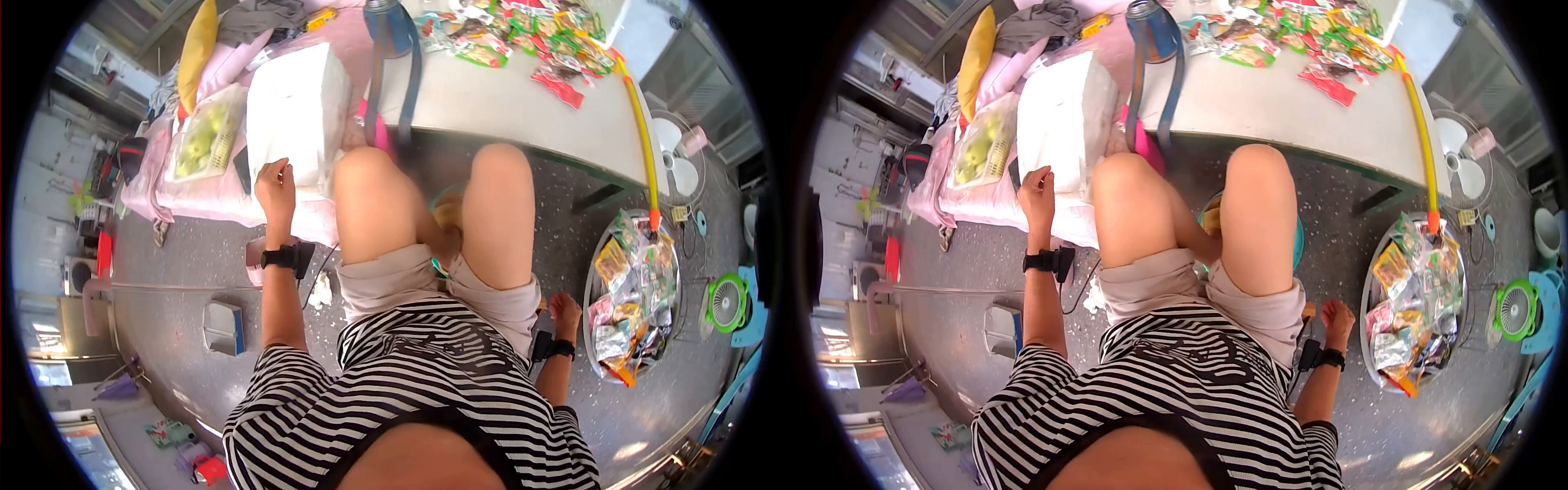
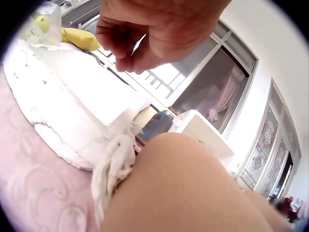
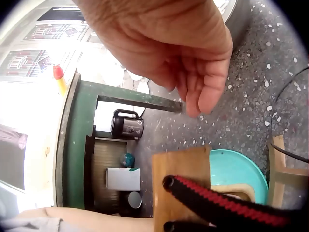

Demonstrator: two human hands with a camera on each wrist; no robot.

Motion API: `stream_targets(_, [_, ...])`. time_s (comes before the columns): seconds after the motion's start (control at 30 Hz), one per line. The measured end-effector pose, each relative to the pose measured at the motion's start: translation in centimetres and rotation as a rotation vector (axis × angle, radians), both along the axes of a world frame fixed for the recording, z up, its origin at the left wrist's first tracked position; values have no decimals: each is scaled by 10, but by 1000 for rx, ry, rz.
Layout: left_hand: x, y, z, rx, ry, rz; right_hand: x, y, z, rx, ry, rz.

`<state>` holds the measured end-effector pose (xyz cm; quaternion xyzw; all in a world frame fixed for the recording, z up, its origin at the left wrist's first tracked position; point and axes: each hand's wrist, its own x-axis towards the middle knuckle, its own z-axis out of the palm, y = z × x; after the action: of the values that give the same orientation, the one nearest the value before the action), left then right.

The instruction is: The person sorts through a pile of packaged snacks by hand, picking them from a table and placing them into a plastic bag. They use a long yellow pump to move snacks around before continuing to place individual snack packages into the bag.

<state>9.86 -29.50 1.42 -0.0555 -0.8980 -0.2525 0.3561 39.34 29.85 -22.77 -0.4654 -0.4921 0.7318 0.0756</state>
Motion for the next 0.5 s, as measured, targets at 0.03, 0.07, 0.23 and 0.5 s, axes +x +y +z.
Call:
stream_targets(0.03, [-5, -13, -2, -17, -44, 86, -3, -1, -1, 3, -5, 12])
stream_targets(0.07, [-12, -24, -7, -109, -30, 99, -3, -1, -2, 7, -11, 20])
stream_targets(0.23, [-57, -43, -18, -422, -202, 123, -7, -2, -11, -18, 37, 61])
stream_targets(0.5, [-87, -51, -37, -257, -401, 109, -7, -16, 29, 61, 15, 36])
